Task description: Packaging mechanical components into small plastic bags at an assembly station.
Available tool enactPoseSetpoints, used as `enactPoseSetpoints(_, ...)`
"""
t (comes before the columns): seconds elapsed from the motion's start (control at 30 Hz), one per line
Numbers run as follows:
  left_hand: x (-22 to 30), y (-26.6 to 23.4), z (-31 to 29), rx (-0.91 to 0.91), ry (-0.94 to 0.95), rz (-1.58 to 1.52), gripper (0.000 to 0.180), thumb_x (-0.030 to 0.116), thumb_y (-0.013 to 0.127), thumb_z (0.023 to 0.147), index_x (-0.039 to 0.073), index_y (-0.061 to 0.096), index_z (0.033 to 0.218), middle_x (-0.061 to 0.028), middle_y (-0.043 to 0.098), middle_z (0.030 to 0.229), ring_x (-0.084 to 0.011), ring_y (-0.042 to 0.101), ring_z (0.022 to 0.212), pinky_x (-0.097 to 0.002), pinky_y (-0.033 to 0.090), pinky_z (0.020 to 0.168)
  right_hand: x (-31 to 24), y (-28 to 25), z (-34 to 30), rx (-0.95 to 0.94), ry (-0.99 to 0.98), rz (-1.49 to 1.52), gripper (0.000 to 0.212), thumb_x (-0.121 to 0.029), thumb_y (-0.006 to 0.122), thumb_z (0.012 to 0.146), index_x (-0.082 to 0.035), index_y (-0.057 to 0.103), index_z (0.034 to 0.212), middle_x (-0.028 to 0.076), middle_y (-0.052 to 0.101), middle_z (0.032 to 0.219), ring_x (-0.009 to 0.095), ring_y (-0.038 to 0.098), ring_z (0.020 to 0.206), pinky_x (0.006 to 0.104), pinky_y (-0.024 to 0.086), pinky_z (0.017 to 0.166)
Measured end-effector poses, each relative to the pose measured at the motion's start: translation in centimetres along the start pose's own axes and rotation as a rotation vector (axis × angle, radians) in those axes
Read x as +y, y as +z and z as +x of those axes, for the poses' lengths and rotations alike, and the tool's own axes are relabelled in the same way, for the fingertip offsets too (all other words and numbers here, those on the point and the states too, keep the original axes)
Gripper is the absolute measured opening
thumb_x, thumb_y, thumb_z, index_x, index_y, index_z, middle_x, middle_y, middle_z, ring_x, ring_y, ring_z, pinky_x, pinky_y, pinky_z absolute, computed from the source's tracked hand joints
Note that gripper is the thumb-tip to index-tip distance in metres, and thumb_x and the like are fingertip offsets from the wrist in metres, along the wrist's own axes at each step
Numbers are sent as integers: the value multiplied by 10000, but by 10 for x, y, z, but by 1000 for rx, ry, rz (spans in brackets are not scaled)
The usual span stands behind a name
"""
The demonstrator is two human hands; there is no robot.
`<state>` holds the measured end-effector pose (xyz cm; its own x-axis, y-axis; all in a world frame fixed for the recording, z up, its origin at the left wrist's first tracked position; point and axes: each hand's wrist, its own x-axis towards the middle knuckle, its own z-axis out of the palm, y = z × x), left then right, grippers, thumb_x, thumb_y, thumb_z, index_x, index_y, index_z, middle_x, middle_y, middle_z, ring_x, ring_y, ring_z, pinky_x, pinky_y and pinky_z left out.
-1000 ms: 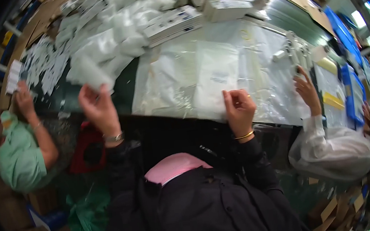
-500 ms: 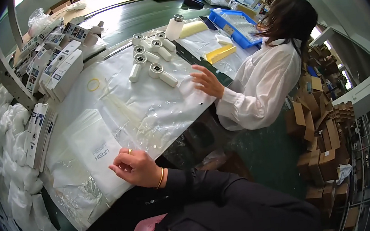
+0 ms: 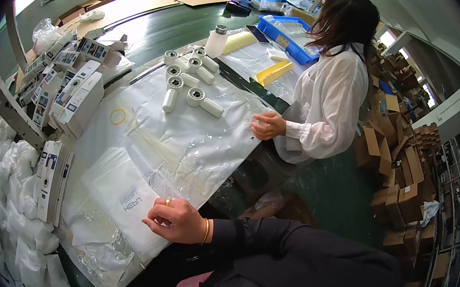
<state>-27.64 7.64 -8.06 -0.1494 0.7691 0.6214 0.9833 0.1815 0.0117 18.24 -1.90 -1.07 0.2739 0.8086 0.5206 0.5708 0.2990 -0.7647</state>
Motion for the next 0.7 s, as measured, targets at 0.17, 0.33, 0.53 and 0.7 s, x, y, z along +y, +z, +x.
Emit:
enactPoseSetpoints(0.17, 35, -32, 5, 94, -76, -225, 675, 407, 677, 1080, -31, 488, 1558, -291, 596, 1496, -472, 563, 1404, -508, 481, 1160, 2, -3, -2, 21, -1, -12, 196, -115, 789, 942, -76, 628, 837, 49, 603, 723, 214, 580, 529, 366, 455, 527)
enactPoseSetpoints(0.33, 85, -90, 15, 347, 117, -262, 511, 285, 689, 1085, -32, 571, 1467, -251, 616, 1488, -428, 558, 1432, -513, 472, 1172, 0, -2, -4, 21, 7, 16, 210, -126, 784, 952, -69, 626, 826, 55, 604, 721, 216, 596, 545, 371, 476, 548)
enactPoseSetpoints(0.53, 169, -121, -7, 223, 313, -707, 350, 108, 664, 1073, -15, 622, 1398, -214, 597, 1526, -414, 542, 1449, -519, 427, 1200, 4, -1, -5, 86, -41, 30, 192, -96, 806, 951, -52, 675, 818, 50, 603, 725, 167, 560, 527, 332, 448, 514)
enactPoseSetpoints(0.7, 204, -125, -31, 91, 430, -845, 333, 67, 682, 1017, 3, 657, 1343, -213, 592, 1528, -417, 533, 1455, -536, 401, 1190, 5, 3, -7, 87, -69, 65, 194, -105, 809, 959, -35, 683, 830, 62, 599, 720, 159, 572, 543, 324, 460, 532)
